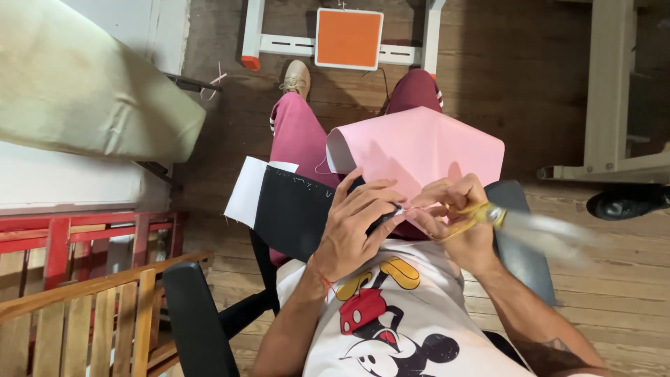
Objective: Trimming excess pink material from a black leather or fabric piece using scissors.
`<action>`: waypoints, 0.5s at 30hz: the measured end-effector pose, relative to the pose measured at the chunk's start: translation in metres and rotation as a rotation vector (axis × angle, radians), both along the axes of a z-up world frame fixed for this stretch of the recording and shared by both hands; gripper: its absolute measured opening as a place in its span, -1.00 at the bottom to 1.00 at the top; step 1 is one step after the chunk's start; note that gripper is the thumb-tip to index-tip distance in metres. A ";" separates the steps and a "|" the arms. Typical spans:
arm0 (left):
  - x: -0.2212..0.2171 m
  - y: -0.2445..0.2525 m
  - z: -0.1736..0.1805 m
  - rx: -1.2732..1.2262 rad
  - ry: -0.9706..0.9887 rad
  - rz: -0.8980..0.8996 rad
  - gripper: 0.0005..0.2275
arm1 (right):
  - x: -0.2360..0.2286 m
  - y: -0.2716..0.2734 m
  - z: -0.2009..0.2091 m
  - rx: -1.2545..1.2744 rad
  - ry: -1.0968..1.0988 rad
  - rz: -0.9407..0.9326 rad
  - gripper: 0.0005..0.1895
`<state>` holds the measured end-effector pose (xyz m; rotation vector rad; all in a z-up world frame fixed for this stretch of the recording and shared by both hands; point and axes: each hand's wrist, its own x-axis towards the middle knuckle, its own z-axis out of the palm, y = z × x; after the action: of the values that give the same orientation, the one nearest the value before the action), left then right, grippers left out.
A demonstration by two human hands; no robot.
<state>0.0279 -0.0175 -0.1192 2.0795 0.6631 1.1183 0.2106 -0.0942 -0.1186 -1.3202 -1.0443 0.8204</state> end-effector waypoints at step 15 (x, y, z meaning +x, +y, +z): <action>0.020 0.006 0.004 0.033 0.075 -0.003 -0.82 | 0.051 -0.052 -0.017 0.139 0.170 0.180 -0.83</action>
<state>0.0477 -0.0114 -0.1150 2.1589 0.6814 1.0606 0.2620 -0.1459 -0.1359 -1.0311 -1.0746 0.9601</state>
